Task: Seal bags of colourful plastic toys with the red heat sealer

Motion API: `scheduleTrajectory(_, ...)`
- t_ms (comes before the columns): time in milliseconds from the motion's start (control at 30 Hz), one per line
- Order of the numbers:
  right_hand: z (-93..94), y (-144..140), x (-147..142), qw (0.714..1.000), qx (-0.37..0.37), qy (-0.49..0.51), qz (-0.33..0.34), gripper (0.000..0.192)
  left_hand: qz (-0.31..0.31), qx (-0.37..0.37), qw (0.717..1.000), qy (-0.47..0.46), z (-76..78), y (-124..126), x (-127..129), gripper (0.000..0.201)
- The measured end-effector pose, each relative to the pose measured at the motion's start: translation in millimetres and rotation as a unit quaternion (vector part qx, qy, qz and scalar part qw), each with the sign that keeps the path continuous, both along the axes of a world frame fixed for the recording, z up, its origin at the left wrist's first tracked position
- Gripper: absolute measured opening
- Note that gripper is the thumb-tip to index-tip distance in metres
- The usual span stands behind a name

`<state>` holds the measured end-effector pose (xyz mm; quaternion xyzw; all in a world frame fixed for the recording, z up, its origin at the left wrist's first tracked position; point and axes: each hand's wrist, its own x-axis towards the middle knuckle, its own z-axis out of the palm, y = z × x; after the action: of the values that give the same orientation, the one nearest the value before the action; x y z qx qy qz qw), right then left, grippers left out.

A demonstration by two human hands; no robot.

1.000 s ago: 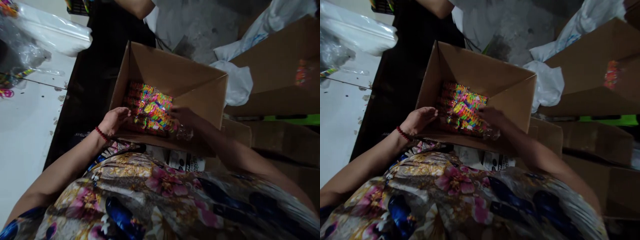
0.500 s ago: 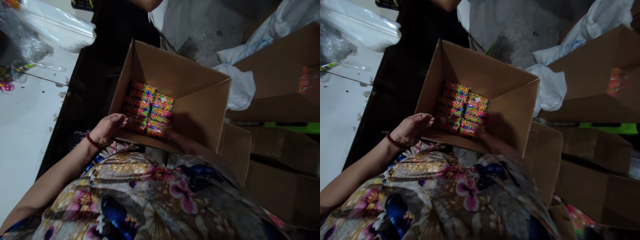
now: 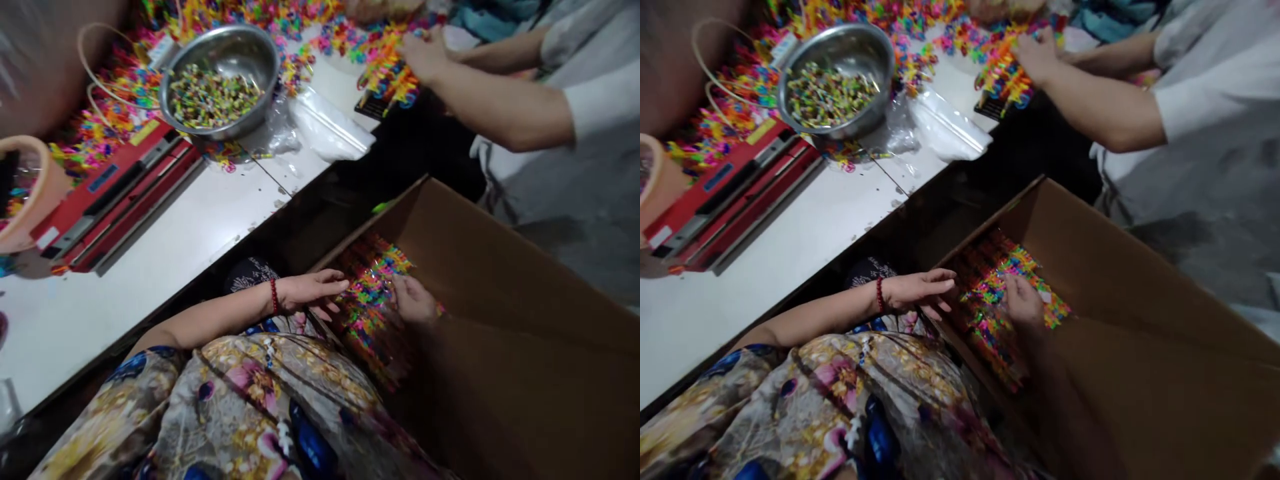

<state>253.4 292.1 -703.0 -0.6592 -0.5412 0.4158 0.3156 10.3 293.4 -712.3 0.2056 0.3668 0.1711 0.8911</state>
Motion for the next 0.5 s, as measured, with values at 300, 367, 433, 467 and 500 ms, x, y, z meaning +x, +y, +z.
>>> scheduleTrajectory(300, 31.3, 36.9, -160.1, 0.979, 0.121, 0.018, 0.164, 0.033, 0.267, -0.036, 0.96, -0.071, 1.1, 8.8, -25.7, 0.034)
scheduleTrajectory(367, 16.3, 44.8, -172.5, 0.955, 0.178, -0.067, 0.227, 0.029, 0.356, -0.008, 0.933, -0.041, -6.6, 10.8, -41.0, 0.022)
scheduleTrajectory(433, 1.6, 47.7, -176.5, 0.939, 0.149, -0.08, 0.298, 0.035, 0.368, 0.009, 0.929, -0.031, -10.9, 9.2, -59.0, 0.02)
scheduleTrajectory(467, -5.4, 48.2, -177.0, 0.935, 0.099, -0.057, 0.334, 0.037, 0.357, 0.012, 0.934, -0.028, -11.6, 6.9, -68.1, 0.02)
scheduleTrajectory(500, -12.3, 48.9, -177.5, 0.931, 0.032, -0.028, 0.363, 0.039, 0.344, 0.008, 0.939, -0.024, -11.6, 3.9, -77.0, 0.02)
